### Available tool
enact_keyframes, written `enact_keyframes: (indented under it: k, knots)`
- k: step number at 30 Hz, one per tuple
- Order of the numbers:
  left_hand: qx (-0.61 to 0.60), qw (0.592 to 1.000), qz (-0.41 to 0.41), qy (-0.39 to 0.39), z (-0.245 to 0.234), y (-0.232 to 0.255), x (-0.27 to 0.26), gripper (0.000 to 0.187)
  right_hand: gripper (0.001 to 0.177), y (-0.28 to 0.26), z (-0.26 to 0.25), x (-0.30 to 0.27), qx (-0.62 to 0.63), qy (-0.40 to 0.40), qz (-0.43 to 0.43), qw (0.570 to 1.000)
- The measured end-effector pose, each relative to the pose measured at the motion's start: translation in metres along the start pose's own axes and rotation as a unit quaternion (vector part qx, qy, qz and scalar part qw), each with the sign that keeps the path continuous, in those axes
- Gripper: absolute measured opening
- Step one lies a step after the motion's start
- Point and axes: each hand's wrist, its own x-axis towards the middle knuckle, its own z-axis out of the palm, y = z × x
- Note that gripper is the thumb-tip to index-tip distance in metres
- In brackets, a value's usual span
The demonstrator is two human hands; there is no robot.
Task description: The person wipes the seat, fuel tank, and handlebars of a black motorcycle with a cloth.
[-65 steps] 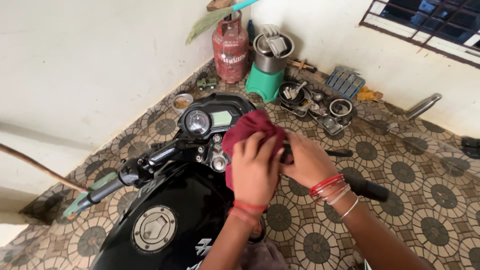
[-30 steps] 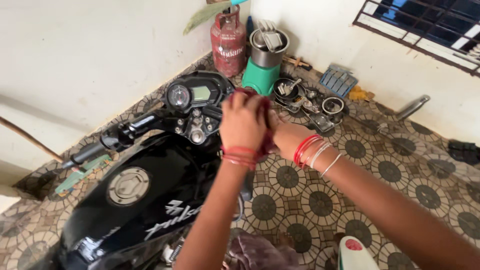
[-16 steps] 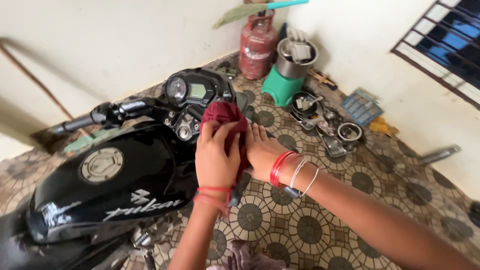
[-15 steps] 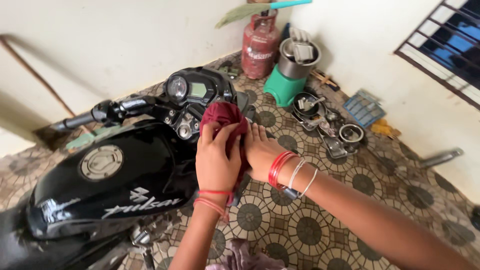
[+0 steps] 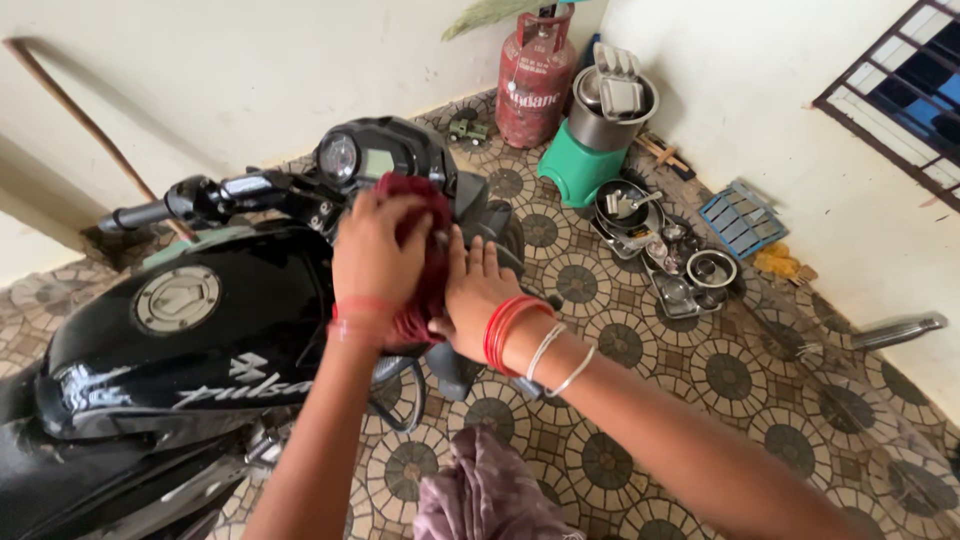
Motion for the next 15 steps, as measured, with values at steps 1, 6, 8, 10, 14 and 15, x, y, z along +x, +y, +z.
enact_keyframes:
  k: [1,6,8,10,14,15]
  knots:
    - [-0.024,1.0,0.0,-0.014,-0.006,0.005,-0.01,0.021,0.113,0.0,0.002,-0.001,-0.021,-0.001,-0.014,1.0]
    - [-0.094,0.992,-0.056,-0.068,-0.033,0.032,-0.035,0.027,0.125,0.006,-0.003,0.004,-0.024,-0.03,-0.005,0.999]
    - [-0.111,0.99,-0.015,-0.088,-0.046,0.028,-0.021,0.026,0.127,0.016,-0.013,0.006,-0.05,-0.077,-0.081,0.992]
    - [-0.126,0.985,0.019,-0.113,-0.061,0.027,-0.009,0.025,0.121,0.031,-0.028,0.013,0.044,-0.079,-0.105,0.99]
    - [-0.119,0.984,0.1,-0.091,-0.09,0.036,0.046,0.027,0.119,0.054,-0.052,0.022,0.248,0.015,-0.176,0.953]
    - [-0.139,0.98,0.122,-0.079,-0.096,0.042,0.06,0.025,0.119,0.056,-0.057,0.03,0.249,0.017,-0.176,0.952]
